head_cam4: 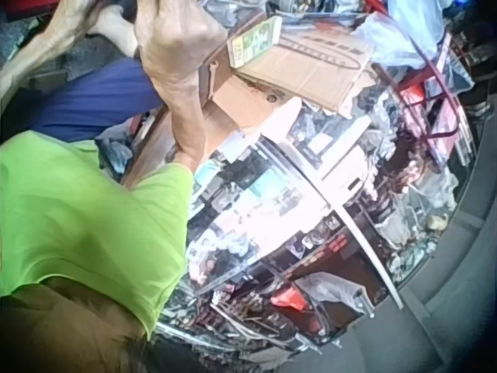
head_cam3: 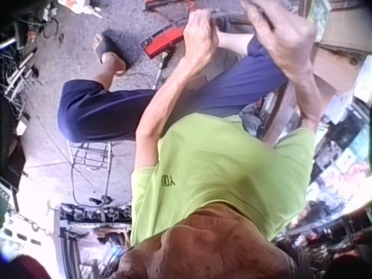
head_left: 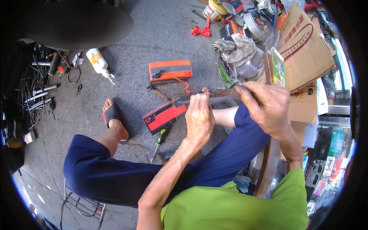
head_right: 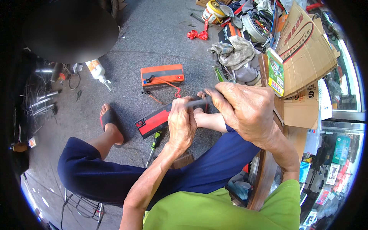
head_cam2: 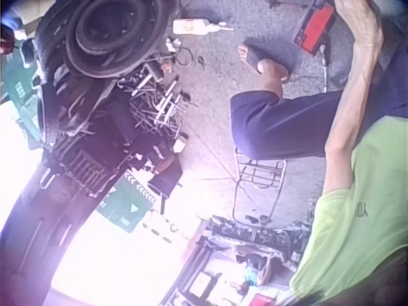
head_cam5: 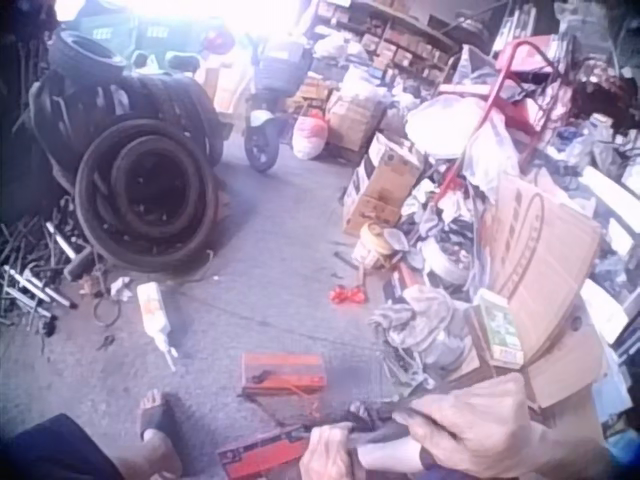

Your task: The person sits on a low stool and repeatedly rubs a long metal rod against a red rectangular sharpening device on the floor. They rotate the rod and change grip positions while continuing the sharpening motion.

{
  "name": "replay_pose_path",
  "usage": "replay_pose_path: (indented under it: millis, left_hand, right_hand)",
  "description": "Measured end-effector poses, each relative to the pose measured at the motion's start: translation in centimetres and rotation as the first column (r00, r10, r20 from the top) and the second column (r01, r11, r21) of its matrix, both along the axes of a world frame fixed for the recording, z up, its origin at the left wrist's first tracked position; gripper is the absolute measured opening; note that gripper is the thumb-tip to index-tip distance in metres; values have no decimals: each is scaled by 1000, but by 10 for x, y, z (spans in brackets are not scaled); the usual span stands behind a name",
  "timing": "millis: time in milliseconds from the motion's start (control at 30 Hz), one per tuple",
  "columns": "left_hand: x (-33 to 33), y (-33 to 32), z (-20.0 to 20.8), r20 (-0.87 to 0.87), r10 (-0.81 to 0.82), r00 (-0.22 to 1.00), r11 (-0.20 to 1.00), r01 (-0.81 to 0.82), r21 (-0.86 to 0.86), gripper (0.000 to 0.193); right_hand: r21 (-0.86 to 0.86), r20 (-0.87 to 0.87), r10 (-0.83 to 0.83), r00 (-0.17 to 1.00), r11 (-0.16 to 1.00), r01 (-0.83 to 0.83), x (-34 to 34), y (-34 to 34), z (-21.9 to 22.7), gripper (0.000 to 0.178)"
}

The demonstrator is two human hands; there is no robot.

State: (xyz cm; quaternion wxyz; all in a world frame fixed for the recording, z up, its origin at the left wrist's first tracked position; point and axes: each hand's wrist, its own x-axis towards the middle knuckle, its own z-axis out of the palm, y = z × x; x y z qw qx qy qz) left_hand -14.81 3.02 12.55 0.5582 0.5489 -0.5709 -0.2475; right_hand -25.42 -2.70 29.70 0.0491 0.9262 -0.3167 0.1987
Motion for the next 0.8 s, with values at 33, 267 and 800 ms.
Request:
replay_pose_path:
  millis: [33,267,800]
  left_hand:
    - [-1,0,1,-21,-6,1000,1000,7,10,31]
    - [-2,0,-2,6,11,1000,1000,-11,1,30]
    - [0,-3,0,12,-9,1000,1000,9,21,28]
  right_hand:
    - [-18,-43,-3,999,1000,2,-3,0,2,21]
    - [-84,-273,25,962,995,-50,-9,2,2,26]
    - [-58,-613,251,749,931,-360,-2,1,4,43]
